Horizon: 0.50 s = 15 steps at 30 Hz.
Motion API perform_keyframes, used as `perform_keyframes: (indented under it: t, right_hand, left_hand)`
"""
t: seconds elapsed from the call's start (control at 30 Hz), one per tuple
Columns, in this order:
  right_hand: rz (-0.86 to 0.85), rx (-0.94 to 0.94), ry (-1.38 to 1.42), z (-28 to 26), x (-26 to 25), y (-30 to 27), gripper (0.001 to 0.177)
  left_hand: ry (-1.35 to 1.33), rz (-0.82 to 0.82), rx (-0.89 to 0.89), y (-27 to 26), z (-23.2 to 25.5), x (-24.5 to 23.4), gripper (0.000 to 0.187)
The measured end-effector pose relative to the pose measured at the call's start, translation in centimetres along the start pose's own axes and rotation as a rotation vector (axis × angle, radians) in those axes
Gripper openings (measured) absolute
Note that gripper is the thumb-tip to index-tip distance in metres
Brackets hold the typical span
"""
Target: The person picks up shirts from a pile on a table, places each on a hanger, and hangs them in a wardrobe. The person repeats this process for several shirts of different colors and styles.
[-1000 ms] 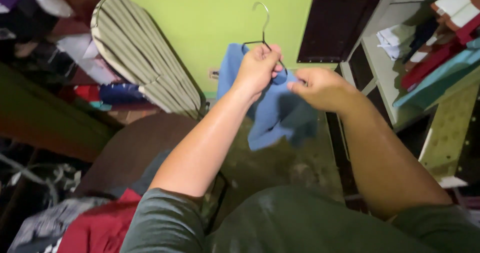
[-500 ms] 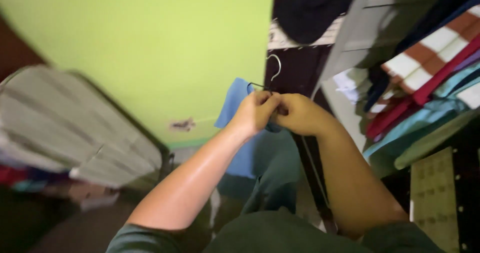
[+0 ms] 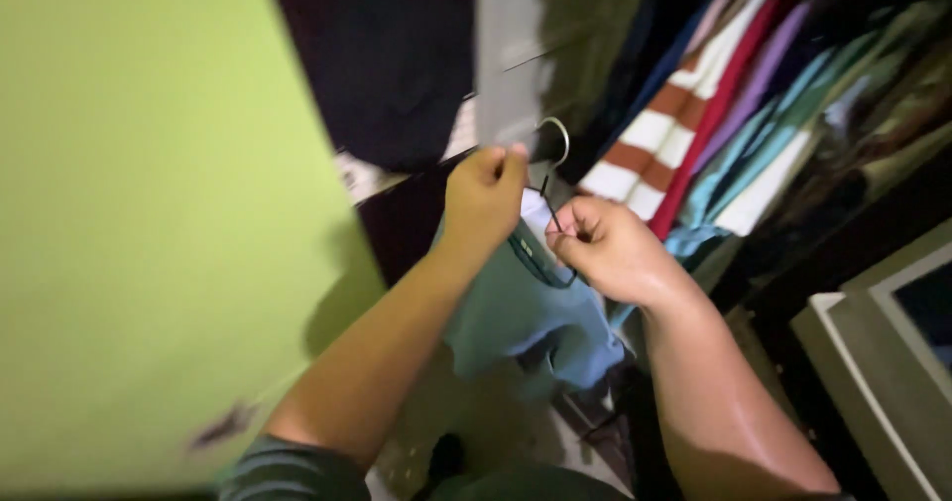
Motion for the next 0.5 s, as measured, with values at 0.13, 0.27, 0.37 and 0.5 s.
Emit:
perform_keyframes:
  t: [0.13,0.27,0.37,0.5]
  right_hand:
    - [0.145,0.137,-0.027,2.3,-3.8,1.9,0.009]
    - [0.265,0.342,-0.053,3.5,-8.0,3.6,0.015]
    - [0.380,0.381,-0.044,2.5,-10.6,5.0,0.009]
    - [0.444,0.218,-0.122,-2.2,-12.7,8.4,0.011]
  left_hand:
    - [0.196,-0.123,0.129,7.8,0.1,7.5,0.032]
    - [0.253,-0.238,0.312,14.6,1.4,14.8,0.031]
    - [0.461,-0.319,0.230,20.0,0.9,20.5,0.060]
    - [0.591,-0.585,-0.034,24.7,-2.6,26.5,0.076]
Point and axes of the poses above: each hand's wrist, its own y-axis towards the middle knuckle, its own x-axis out of the palm, z = x × y, the point moved 10 cm from there along y, towards the middle knuckle, and after that the axes turned 10 degrees about -x, right-handed, at the moved point
